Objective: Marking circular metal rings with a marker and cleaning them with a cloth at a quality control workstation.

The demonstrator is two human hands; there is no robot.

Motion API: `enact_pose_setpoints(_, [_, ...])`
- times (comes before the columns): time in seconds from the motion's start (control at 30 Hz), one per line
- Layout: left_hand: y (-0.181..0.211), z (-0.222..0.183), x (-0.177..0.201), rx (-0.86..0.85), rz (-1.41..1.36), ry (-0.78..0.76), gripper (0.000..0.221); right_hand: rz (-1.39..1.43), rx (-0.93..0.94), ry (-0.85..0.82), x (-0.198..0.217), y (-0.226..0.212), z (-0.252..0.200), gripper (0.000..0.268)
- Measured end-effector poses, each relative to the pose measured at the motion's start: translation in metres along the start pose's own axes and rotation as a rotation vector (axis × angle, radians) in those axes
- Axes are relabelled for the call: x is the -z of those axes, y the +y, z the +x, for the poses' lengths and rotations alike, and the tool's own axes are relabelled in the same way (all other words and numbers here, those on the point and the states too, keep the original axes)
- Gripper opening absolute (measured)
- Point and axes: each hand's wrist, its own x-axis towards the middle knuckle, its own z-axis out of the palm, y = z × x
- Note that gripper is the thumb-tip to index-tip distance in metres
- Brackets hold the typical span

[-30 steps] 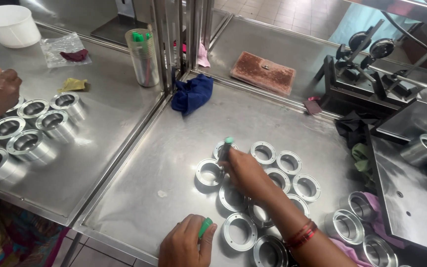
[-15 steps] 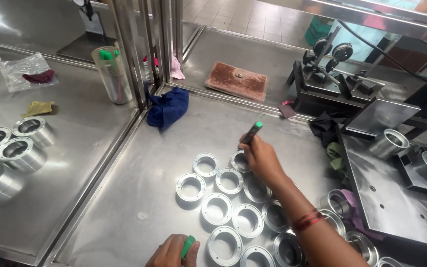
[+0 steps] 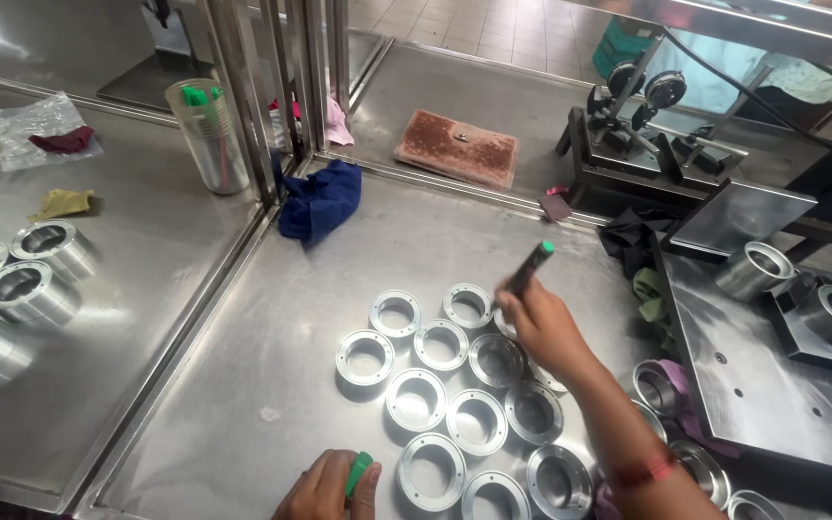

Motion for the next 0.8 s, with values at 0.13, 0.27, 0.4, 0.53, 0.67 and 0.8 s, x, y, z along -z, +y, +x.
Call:
enact_pose_setpoints(0.13, [0.024,-0.002,0.018,0.032,0.036,-0.026,0.031,-0.048,-0.136,-0.127,0.007,-0.004,-0.035,0.021])
enact_pose_setpoints(0.27, [0.041,-0.005,0.031,0.069,0.044,-0.011,0.029,-0.157,0.079,-0.001,-0.005,0.007,-0.043,0.023])
enact_pose_setpoints(0.4, [0.045,-0.008,0.034,0.005,-0.010,0.122,0.025,-0.059,0.132,0.021,-0.002,-0.005,-0.039,0.021])
enact_pose_setpoints(0.53, [0.044,-0.006,0.034,0.078,-0.011,0.058,0.023,-0.208,0.012,-0.044,0.001,-0.007,-0.044,0.023])
enact_pose_setpoints(0.67, [0.040,-0.008,0.031,-0.004,0.003,0.111,0.024,0.021,-0.127,-0.071,-0.012,-0.025,-0.061,0.021])
enact_pose_setpoints(0.8, [0.041,-0.010,0.033,-0.070,0.009,0.156,0.025,0.103,-0.095,-0.261,-0.028,-0.054,-0.081,0.023])
